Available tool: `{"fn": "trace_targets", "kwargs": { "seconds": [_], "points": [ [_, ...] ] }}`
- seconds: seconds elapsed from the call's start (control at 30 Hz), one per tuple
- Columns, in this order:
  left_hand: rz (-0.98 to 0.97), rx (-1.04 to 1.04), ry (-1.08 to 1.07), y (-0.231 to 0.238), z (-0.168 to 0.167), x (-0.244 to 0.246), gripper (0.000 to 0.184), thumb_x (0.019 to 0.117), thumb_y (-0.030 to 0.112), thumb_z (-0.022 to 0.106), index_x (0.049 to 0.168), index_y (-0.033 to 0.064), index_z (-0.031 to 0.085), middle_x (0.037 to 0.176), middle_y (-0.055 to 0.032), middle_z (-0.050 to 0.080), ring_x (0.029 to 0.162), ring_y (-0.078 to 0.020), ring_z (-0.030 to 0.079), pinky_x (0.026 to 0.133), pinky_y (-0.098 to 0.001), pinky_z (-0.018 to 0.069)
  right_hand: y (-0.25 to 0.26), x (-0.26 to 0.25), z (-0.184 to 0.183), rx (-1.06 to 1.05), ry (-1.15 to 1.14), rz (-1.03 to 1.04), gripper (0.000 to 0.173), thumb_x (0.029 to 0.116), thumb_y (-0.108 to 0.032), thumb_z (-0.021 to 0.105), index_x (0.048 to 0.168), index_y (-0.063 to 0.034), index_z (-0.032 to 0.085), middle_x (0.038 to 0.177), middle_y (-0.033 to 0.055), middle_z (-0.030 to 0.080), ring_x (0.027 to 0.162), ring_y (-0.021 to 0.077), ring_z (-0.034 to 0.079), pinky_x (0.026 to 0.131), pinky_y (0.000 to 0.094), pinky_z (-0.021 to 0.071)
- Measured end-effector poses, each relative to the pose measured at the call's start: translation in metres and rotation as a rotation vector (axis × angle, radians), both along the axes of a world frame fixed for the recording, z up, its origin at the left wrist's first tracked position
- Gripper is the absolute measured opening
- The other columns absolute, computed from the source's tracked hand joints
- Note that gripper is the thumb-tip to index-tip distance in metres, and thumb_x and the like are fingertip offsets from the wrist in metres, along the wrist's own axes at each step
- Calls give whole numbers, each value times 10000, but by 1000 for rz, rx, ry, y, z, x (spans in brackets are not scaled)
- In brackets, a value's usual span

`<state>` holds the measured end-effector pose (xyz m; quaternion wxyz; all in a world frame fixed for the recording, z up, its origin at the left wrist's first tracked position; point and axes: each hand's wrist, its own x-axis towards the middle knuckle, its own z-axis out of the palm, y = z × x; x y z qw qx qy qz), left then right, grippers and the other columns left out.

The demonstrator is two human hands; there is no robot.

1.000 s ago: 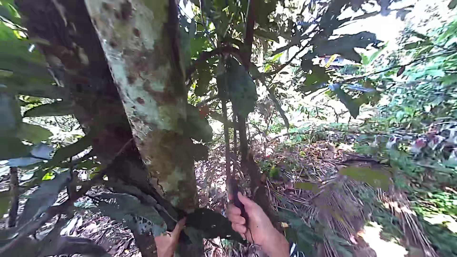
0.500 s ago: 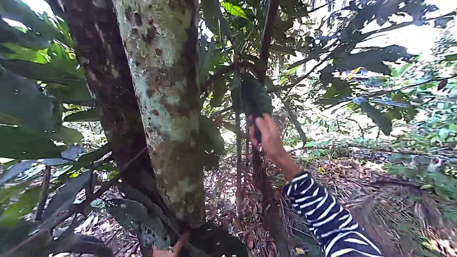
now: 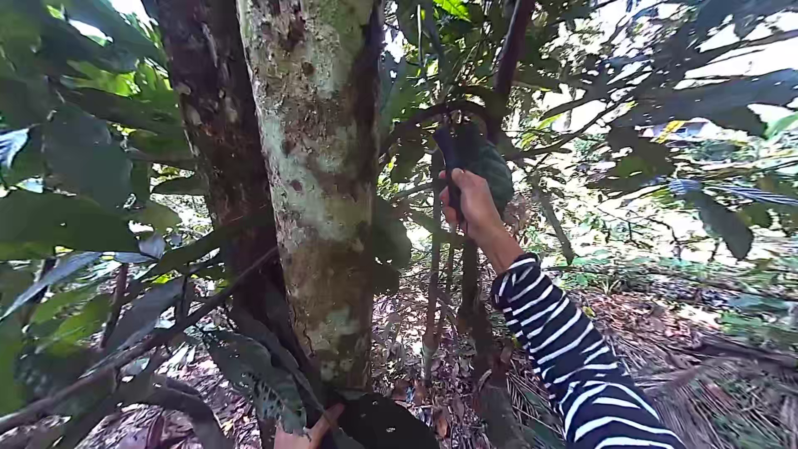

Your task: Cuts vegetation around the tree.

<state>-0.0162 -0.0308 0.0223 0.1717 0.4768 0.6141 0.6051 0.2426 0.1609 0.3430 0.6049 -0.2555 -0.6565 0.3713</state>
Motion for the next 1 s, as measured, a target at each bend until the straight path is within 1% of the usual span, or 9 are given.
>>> {"fn": "trace_targets", "kwargs": {
  "seconds": [0.17, 0.3, 0.5, 0.63, 0.77, 0.8, 0.87, 0.9, 1.0],
  "points": [
    [-15, -111, 111, -7, 8, -10, 825, 797, 314, 845, 1381, -150, 491, 1320, -303, 605, 1283, -337, 572, 1124, -489, 422, -8, -28, -19, -13, -64, 83, 391, 1148, -276, 268, 1291, -11, 519, 669, 9, 554, 445, 70, 506, 403, 218, 458],
    [-33, -90, 168, -9, 7, -15, 772, 803, 303, 835, 1352, -142, 522, 1280, -272, 638, 1237, -278, 609, 1099, -454, 453, 17, -49, -17, -66, 36, 130, 410, 1147, -286, 249, 1297, 12, 488, 695, 39, 625, 481, 97, 563, 441, 248, 492],
    [-13, -89, 90, -10, 9, -8, 778, 804, 264, 832, 1387, -122, 493, 1308, -242, 628, 1243, -215, 603, 1098, -400, 459, 5, -89, -1, -228, 114, 189, 328, 1147, -278, 274, 1325, -35, 403, 732, 55, 568, 491, 126, 569, 446, 273, 521],
    [-7, -110, 90, -11, 9, -6, 765, 819, 261, 821, 1390, -125, 490, 1307, -253, 626, 1247, -235, 601, 1102, -412, 455, -6, -112, 1, -151, 153, 172, 278, 1142, -222, 299, 1277, 3, 393, 728, 48, 542, 488, 109, 566, 469, 267, 540],
    [3, -128, 84, -14, 14, -4, 773, 836, 260, 818, 1408, -131, 473, 1328, -268, 615, 1272, -271, 593, 1115, -449, 446, 0, -129, 2, 1, 13, 19, 349, 1132, -181, 328, 1367, 72, 376, 930, 127, 590, 705, 134, 621, 690, 306, 553],
    [0, -118, 85, -12, 13, -4, 775, 828, 265, 821, 1403, -124, 477, 1320, -253, 622, 1261, -246, 598, 1109, -430, 453, 6, -132, 4, -23, -43, 27, 355, 1129, -174, 343, 1382, 74, 364, 935, 130, 598, 700, 135, 634, 687, 307, 566],
    [0, -137, 99, -12, 12, -4, 772, 818, 290, 830, 1398, -96, 497, 1311, -223, 633, 1253, -215, 599, 1104, -406, 459, 21, -138, 5, -177, -157, 44, 211, 1091, -150, 396, 1215, 7, 461, 757, 64, 574, 527, 105, 580, 504, 264, 531],
    [2, -162, 111, -14, 13, -6, 779, 821, 312, 831, 1401, -90, 503, 1321, -230, 629, 1269, -238, 592, 1113, -428, 448, 28, -139, 3, -215, -207, 38, 223, 1092, -164, 397, 1221, 0, 475, 792, 82, 580, 543, 132, 587, 508, 292, 537],
    [-5, -159, 122, -10, 10, -13, 812, 798, 344, 840, 1386, -108, 509, 1317, -262, 621, 1276, -292, 584, 1119, -473, 437, 39, -131, -7, -126, -196, -31, 434, 1133, -246, 342, 1460, 32, 396, 1118, 241, 635, 822, 286, 686, 737, 455, 590]
  ]
}}
